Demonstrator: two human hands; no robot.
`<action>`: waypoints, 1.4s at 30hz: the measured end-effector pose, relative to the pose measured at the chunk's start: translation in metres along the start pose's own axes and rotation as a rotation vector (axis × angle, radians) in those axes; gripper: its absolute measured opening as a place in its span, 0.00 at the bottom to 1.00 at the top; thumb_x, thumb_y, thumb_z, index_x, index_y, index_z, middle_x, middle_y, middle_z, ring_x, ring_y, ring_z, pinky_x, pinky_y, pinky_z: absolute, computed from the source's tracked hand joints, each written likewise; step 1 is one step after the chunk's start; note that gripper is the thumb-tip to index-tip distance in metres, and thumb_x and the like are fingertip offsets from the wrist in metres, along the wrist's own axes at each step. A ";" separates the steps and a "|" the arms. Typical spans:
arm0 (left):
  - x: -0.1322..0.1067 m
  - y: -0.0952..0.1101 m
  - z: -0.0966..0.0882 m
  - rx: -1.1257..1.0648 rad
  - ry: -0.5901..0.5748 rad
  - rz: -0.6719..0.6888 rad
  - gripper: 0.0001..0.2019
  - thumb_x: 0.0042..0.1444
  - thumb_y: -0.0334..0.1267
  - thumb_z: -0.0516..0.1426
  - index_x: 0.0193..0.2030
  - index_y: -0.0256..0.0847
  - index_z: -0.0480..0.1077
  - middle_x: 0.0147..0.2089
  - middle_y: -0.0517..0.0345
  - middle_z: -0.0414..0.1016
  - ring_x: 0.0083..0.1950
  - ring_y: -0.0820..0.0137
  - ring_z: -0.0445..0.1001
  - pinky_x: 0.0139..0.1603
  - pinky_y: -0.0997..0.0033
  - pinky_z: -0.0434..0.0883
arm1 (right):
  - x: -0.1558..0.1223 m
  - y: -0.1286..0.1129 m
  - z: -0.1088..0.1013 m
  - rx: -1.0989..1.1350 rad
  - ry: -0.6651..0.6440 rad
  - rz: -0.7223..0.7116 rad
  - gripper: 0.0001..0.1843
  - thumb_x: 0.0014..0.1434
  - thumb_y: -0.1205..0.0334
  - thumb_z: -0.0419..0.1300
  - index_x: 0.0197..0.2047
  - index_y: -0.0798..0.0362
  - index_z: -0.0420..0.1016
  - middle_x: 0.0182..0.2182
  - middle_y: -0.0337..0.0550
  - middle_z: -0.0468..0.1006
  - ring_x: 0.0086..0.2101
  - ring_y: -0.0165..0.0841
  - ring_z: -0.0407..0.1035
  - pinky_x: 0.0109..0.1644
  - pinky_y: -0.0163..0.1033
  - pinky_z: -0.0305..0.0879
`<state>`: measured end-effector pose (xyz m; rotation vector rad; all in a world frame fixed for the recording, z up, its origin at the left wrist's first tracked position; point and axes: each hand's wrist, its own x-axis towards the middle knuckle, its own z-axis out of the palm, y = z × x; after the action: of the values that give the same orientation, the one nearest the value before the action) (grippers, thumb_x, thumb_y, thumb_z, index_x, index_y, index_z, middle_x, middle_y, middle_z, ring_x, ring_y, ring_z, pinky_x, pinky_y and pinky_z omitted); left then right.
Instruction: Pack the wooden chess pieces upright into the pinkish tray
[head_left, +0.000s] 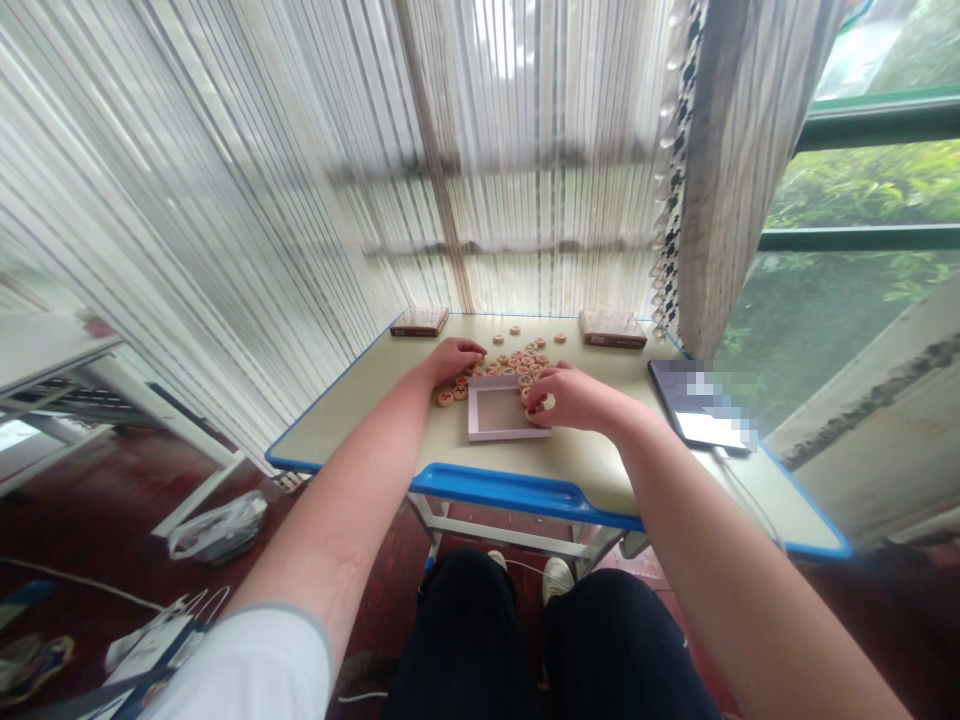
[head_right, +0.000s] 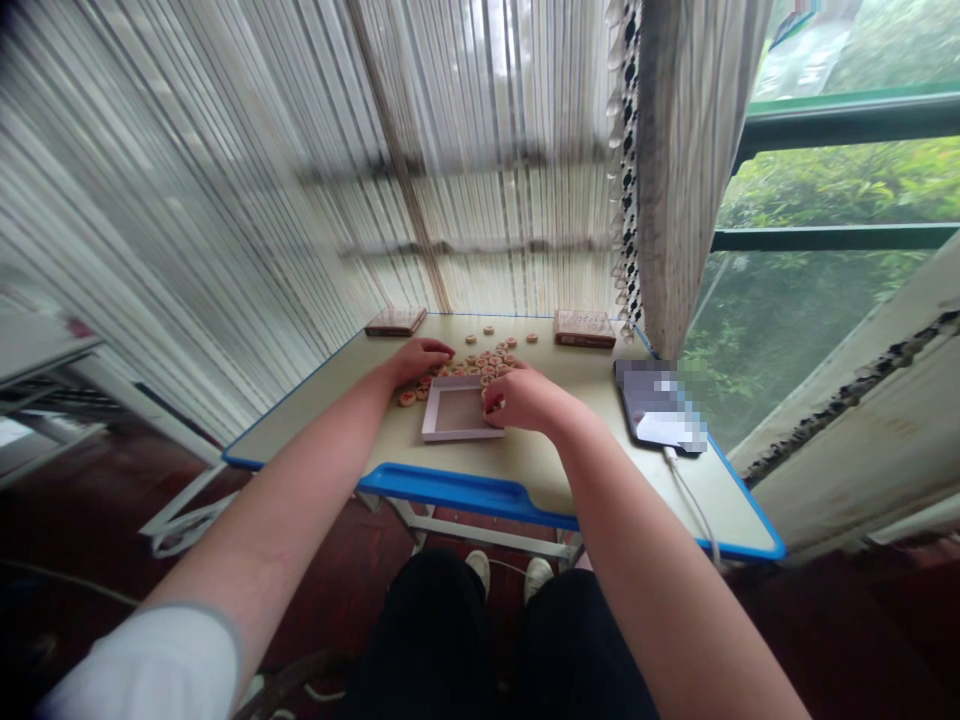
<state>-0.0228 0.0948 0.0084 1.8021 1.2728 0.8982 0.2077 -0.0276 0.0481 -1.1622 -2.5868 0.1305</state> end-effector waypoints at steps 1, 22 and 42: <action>-0.001 0.001 0.000 0.006 0.002 -0.004 0.15 0.42 0.40 0.60 0.38 0.36 0.76 0.33 0.54 0.76 0.31 0.74 0.69 0.34 0.72 0.68 | 0.000 0.000 0.000 -0.001 0.001 0.004 0.04 0.47 0.61 0.61 0.27 0.48 0.77 0.29 0.37 0.77 0.36 0.34 0.68 0.51 0.40 0.56; -0.005 0.006 0.000 0.058 0.003 -0.004 0.14 0.44 0.38 0.59 0.39 0.36 0.76 0.34 0.54 0.77 0.33 0.74 0.71 0.36 0.73 0.68 | 0.000 0.002 -0.003 0.048 0.028 0.140 0.07 0.47 0.57 0.61 0.29 0.49 0.76 0.30 0.39 0.76 0.32 0.33 0.67 0.40 0.37 0.61; -0.004 0.004 0.000 0.116 -0.020 0.090 0.18 0.45 0.39 0.60 0.45 0.37 0.73 0.40 0.51 0.77 0.36 0.73 0.72 0.40 0.72 0.69 | 0.007 0.047 0.021 -0.087 0.204 0.538 0.14 0.52 0.59 0.55 0.41 0.49 0.77 0.39 0.48 0.75 0.37 0.38 0.67 0.39 0.39 0.61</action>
<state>-0.0225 0.0903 0.0112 1.9678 1.2617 0.8686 0.2311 0.0099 0.0200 -1.7765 -2.0690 0.0112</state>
